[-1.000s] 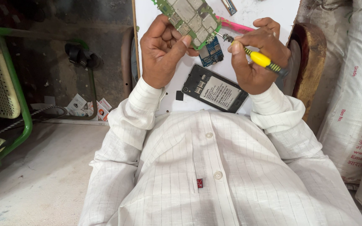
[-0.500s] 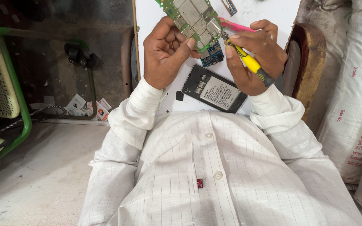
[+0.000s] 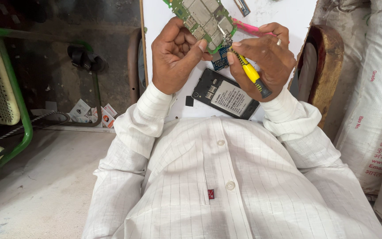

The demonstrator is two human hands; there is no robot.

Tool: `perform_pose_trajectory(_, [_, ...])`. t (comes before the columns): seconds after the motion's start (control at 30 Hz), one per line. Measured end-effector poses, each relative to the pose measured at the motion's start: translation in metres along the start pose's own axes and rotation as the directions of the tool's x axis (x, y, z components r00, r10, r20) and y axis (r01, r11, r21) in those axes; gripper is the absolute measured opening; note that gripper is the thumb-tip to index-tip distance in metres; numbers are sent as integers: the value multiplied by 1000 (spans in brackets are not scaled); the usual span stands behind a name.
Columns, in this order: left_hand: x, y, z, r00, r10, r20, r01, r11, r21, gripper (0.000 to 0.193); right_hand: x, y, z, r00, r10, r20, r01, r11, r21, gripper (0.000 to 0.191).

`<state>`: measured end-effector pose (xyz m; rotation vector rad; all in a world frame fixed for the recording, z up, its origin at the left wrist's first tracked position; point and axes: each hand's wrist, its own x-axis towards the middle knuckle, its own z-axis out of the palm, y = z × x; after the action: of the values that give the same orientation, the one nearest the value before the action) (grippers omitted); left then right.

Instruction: The person holds a green circuit board and uses a yellow-handled screwdriver to probe and adjust components on its surface. The person repeatedly repositions the board and continues to work on different areas with the screwdriver.

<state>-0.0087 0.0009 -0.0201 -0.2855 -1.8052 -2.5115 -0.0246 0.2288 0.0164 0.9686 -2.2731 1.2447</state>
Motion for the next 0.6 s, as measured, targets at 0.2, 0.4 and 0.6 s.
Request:
perform_pose_trajectory(0.2, [0, 1, 1, 1000, 17, 0, -17, 1000, -11, 29, 0, 0, 2, 1000, -18, 7, 18, 1000, -20, 23])
perform_pose_trajectory(0.4, [0, 3, 0, 1000, 15, 2, -15, 1000, -1, 30, -1, 1, -1, 998, 68, -1, -67, 992, 107, 21])
perform_pose_trajectory(0.6, [0, 1, 1, 1000, 19, -4, -20, 1000, -14, 29, -2, 3, -1, 998, 62, -8, -61, 993, 101, 20])
